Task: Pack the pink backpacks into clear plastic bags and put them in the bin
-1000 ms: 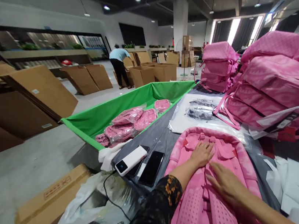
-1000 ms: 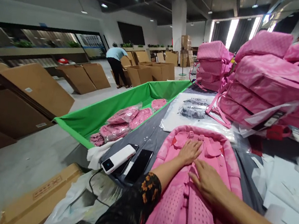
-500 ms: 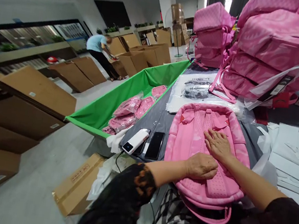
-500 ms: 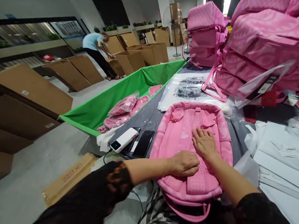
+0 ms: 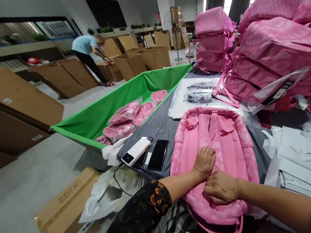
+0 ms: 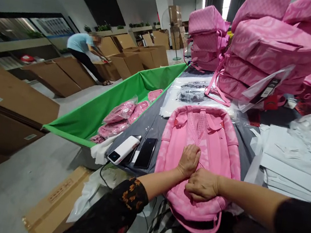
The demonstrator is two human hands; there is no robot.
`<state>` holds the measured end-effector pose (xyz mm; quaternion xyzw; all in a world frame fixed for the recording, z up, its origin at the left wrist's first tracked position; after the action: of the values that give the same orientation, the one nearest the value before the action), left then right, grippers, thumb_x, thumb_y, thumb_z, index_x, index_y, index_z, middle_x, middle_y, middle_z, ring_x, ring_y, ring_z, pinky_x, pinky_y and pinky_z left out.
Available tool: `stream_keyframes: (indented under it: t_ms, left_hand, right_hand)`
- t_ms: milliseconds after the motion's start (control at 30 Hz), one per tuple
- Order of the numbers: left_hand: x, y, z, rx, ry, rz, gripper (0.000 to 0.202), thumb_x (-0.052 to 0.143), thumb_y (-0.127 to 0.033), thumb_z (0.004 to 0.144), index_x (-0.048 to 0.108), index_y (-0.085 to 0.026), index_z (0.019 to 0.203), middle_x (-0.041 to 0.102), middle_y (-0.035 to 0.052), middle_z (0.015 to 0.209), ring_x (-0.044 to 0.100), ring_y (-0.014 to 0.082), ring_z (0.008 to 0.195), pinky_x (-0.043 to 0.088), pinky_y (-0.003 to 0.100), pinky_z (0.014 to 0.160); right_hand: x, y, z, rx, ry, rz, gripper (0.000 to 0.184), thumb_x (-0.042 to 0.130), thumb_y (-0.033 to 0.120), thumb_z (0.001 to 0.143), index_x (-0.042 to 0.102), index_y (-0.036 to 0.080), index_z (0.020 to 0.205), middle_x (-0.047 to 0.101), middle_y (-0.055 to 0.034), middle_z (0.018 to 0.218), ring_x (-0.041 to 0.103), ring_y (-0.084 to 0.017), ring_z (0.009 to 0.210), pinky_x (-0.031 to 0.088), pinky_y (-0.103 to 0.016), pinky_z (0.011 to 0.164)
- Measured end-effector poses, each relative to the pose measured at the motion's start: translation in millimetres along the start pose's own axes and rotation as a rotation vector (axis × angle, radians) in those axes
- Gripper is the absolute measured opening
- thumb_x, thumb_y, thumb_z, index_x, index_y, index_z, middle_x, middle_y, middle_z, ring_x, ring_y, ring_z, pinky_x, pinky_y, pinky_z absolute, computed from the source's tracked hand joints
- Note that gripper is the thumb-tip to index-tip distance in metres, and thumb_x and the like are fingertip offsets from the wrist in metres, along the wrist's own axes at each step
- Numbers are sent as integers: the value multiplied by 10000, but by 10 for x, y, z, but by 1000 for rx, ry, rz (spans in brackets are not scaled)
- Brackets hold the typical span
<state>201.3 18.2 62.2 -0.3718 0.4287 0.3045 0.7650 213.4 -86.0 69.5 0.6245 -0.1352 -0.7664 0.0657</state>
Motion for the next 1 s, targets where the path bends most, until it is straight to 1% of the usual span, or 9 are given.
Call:
stream_keyframes:
  t_ms: [133,233,367,500,600,700,800,900,1000]
  left_hand:
    - [-76,61,34,-87,-51,1,201,420,-198,1026,616,-176,1060,641,88,1023,570,238,982,463,402,914]
    - [-142,12,-46,-97,-51,-15,220,489,-273,1014,624,-183,1163,630,111,1245,571,248,1109,476,422,1002]
    - [34,-117,-325,-90,147,-107,539,571,-392,955,489,-227,1462,413,114,1599,397,318,1432,341,537,1205]
    - [79,-217,-532,-108,259,-208,852,692,-550,828,407,-196,1548,385,155,1620,324,392,1476,260,589,1243]
    - [5,-207,-412,-70,350,-287,878,667,-716,787,511,-200,1480,438,159,1583,398,400,1422,328,588,1201]
    - [-171,86,-26,-142,296,-269,669,522,-662,923,591,-206,1408,495,159,1539,461,353,1392,376,568,1167]
    - [-317,379,395,-145,142,-147,654,481,-607,970,469,-266,1527,362,124,1651,281,374,1523,221,645,1228]
    - [-162,521,580,-131,178,-152,768,537,-665,923,372,-312,1584,251,99,1707,63,411,1587,119,678,1244]
    - [-46,546,557,-151,207,-230,809,542,-690,911,332,-322,1601,197,92,1721,-44,396,1590,59,665,1259]
  right_hand:
    - [146,-144,-70,21,-105,-97,138,467,296,921,576,221,879,622,-22,706,534,-180,662,326,-325,622]
    - [124,28,-99,35,-152,-196,111,485,285,902,569,221,868,619,-18,695,525,-182,649,331,-331,616]
    - [-166,172,-100,0,-250,-334,147,480,213,920,572,226,807,595,-7,654,514,-170,623,369,-328,637]
    - [-766,-722,-167,474,-321,-404,272,401,232,976,672,207,973,705,-92,894,632,-207,849,470,-343,789]
    - [-1021,-1383,-350,795,-375,-433,453,307,133,939,651,148,1234,693,-182,1216,639,-262,1115,491,-436,946]
    - [-937,-1705,-434,851,-304,-411,433,389,86,853,693,144,1156,732,-159,1164,684,-254,1070,526,-391,892]
    - [-945,-1959,-499,844,-195,-354,206,520,125,809,714,193,829,751,-68,805,703,-202,734,488,-280,659]
    - [-1298,-2372,-547,892,-154,-325,163,586,221,827,661,216,682,682,-34,643,644,-184,602,378,-262,559]
    - [-1723,-2962,-451,975,-222,-320,238,472,257,927,698,221,864,726,-76,794,666,-207,711,360,-277,591]
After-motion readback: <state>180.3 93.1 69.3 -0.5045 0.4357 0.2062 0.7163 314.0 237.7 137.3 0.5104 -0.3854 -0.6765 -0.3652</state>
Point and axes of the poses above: each hand's wrist, its own z-axis towards the middle knuckle, its own x-axis out of the palm, y = z × x, the point moved 9 cm from there along z, towards the middle knuckle
